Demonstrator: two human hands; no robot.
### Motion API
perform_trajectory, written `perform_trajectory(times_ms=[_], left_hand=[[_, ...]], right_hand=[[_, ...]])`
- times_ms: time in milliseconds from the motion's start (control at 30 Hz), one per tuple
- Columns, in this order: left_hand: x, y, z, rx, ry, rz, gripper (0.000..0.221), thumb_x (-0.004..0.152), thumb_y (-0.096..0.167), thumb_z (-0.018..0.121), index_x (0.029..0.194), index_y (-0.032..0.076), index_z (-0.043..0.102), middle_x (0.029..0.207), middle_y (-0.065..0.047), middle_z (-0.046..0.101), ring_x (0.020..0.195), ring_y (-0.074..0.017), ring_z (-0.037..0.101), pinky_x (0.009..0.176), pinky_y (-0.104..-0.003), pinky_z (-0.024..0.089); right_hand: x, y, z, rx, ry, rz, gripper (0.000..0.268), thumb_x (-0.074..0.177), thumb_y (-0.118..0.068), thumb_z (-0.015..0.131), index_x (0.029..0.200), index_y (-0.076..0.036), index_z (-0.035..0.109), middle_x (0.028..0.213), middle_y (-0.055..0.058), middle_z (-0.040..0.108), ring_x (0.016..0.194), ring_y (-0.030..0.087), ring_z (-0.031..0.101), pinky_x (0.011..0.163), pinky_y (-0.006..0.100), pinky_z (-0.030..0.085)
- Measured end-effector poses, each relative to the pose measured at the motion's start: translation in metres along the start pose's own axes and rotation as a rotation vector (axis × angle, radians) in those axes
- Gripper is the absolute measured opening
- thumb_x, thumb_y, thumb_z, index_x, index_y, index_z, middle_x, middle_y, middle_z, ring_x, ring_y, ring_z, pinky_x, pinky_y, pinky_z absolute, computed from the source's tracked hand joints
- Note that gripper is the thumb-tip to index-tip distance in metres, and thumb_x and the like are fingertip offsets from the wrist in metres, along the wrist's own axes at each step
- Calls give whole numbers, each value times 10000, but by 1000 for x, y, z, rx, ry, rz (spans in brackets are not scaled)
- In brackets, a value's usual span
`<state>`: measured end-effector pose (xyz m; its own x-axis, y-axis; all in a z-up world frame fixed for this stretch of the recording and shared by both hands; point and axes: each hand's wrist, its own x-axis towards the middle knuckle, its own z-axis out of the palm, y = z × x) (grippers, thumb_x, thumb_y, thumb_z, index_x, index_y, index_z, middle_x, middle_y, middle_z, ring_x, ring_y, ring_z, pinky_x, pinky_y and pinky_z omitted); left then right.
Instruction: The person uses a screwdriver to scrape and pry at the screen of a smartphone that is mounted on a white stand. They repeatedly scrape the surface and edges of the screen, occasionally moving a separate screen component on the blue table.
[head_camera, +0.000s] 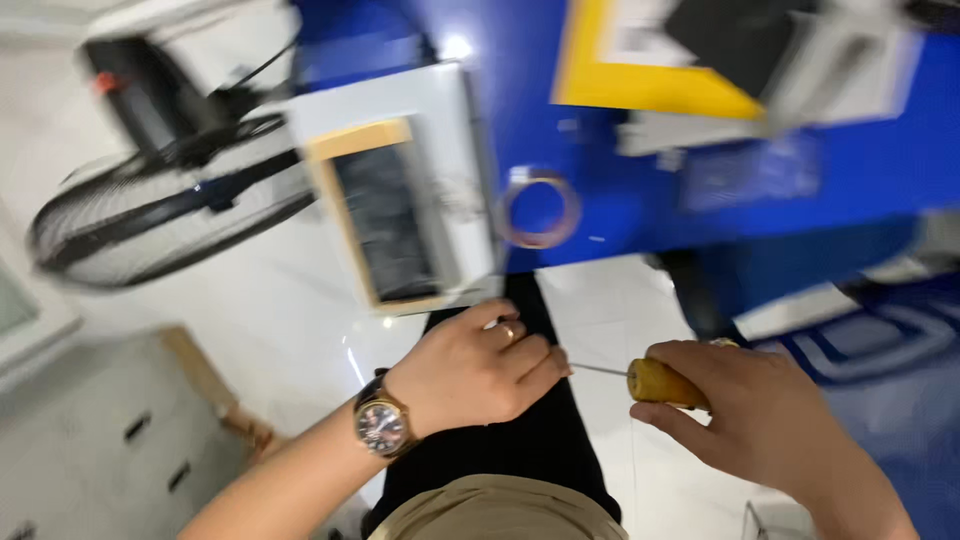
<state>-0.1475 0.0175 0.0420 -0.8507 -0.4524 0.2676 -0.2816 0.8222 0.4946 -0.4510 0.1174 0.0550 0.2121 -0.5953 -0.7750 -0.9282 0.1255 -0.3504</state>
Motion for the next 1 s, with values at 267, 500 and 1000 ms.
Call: perform_trajectory(times_ms=[267,500,1000], left_hand=[[123,37,47,-340,-265,156,93,1032,18,684,1002,106,696,743,-6,620,657,-264,606,805,-389,503],[172,-14,160,-194,-146,-118,320,911,-38,673,1166,113,794,892,-64,684,817,-345,624,777,-484,500],[188,-27,211,-3,-174,-433,232,1070,398,662,1012,182,723,1008,12,802,883,-294,771,527,-476,523]], right_hand=[[-124,107,16,220,160,239,560,825,-706,727,1257,-350,727,1027,-165,848,896,144,813,773,365,606],[-170,177,77,108,258,714,571,912,-676,632,1353,-320,707,951,-66,800,776,197,769,677,352,597],[-144,163,92,270,271,516,510,853,-633,733,1221,-282,713,803,-90,766,724,148,723,659,349,585]])
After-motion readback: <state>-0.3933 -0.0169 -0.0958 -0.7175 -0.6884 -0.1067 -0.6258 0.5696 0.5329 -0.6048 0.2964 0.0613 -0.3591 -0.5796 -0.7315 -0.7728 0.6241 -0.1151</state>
